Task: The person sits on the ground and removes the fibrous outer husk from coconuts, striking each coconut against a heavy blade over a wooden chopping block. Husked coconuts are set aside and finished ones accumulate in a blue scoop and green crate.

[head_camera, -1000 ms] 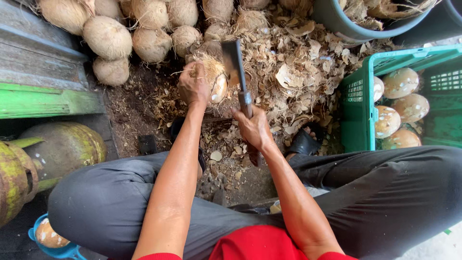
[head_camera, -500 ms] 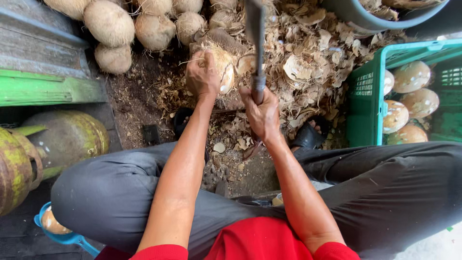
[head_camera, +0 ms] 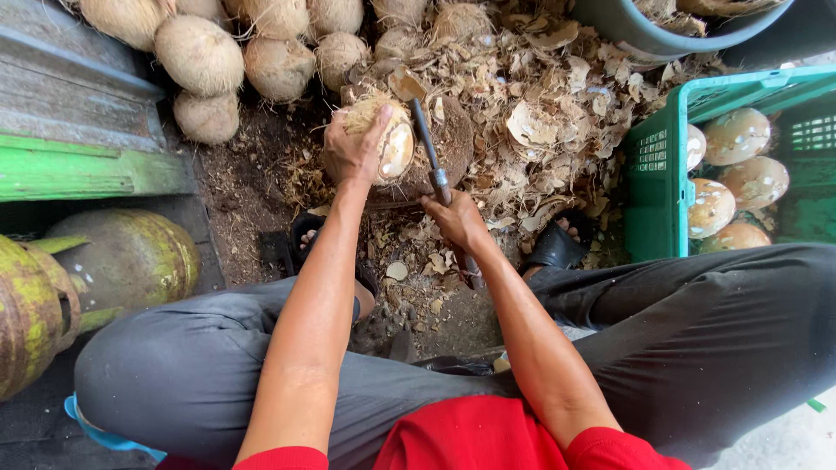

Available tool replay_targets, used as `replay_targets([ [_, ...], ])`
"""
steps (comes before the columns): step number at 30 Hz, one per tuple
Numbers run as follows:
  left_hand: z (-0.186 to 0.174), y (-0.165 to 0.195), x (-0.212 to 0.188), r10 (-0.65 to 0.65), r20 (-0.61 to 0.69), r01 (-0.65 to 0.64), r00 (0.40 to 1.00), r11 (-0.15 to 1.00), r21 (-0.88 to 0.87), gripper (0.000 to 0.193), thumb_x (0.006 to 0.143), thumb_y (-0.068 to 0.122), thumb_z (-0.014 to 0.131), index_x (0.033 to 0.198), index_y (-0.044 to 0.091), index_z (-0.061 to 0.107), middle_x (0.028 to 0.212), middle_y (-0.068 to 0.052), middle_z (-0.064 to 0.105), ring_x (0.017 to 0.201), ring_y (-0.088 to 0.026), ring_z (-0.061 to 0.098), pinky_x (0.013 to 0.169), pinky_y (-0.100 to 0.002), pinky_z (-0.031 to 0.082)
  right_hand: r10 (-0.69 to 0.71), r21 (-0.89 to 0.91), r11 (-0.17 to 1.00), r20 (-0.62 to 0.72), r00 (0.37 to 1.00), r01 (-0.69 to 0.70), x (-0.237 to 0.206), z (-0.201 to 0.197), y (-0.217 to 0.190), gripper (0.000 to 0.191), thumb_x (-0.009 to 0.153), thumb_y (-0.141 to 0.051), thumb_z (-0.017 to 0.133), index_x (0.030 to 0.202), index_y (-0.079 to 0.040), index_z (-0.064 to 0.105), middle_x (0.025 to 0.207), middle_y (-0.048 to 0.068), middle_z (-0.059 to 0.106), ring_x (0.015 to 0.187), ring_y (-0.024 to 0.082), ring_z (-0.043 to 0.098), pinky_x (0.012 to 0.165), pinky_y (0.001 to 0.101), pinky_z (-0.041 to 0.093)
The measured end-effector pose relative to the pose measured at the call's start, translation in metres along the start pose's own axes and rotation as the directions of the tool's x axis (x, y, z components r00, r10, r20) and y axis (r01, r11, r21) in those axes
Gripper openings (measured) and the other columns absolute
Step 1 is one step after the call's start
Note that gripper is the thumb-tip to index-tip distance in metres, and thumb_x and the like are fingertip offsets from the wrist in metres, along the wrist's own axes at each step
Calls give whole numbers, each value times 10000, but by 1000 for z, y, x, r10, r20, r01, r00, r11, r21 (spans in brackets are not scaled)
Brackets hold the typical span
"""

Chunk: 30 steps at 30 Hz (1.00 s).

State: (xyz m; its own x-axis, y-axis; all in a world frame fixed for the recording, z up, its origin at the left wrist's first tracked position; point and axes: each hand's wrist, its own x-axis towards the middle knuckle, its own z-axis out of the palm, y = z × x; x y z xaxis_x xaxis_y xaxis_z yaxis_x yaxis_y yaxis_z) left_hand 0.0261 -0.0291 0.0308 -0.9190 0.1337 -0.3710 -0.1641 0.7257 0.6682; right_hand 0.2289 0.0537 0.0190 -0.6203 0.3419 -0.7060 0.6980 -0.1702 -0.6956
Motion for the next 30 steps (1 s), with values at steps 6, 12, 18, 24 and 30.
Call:
replay_targets([
  [6, -10, -1, 2, -10, 82, 32, 997, 962, -272, 1091, 606, 662, 828, 1438, 43, 491, 1220, -227, 680, 1020, -291, 704, 850, -416, 595, -30, 147, 989, 10, 999, 28, -10, 2, -16, 281, 980, -315, 664, 804, -132, 542, 558, -13, 517, 407, 116, 462, 377, 303, 424],
  [12, 3, -11, 1, 301, 20, -245, 954, 812, -530, 851, 695, 535, 849, 1356, 82, 562, 1235, -160, 674, 1048, -252, 722, 865, -422, 590, -285, 152, 938, -177, 942, 312, -39, -30, -41, 304, 999, -293, 655, 788, -116, 527, 590, -12, 529, 438, 99, 483, 378, 294, 436],
  [18, 22, 3, 12, -46, -120, 28, 992, 988, -149, 574, 898, 689, 510, 1208, 234, 674, 1112, -62, 677, 811, -175, 622, 599, -320, 462, -283, 214, 926, -155, 946, 312, -47, -12, -56, 257, 985, -268, 645, 798, -113, 561, 595, -23, 539, 420, 94, 472, 370, 291, 451],
  [24, 26, 3, 16, -113, -173, 90, 978, 986, -138, 505, 924, 645, 486, 1171, 265, 708, 890, -18, 654, 671, -165, 569, 542, -337, 400, -391, 330, 844, -164, 906, 424, -51, -22, -59, 302, 980, -276, 673, 748, -118, 562, 573, -8, 532, 396, 91, 477, 343, 280, 433],
  [30, 23, 9, 9, -112, -163, 90, 980, 987, -136, 512, 924, 641, 474, 1126, 228, 700, 738, -14, 660, 619, -144, 576, 550, -332, 422, -437, 368, 770, -290, 851, 521, -52, -5, -69, 348, 1002, -282, 672, 719, -110, 563, 540, -3, 525, 376, 97, 470, 327, 278, 422],
])
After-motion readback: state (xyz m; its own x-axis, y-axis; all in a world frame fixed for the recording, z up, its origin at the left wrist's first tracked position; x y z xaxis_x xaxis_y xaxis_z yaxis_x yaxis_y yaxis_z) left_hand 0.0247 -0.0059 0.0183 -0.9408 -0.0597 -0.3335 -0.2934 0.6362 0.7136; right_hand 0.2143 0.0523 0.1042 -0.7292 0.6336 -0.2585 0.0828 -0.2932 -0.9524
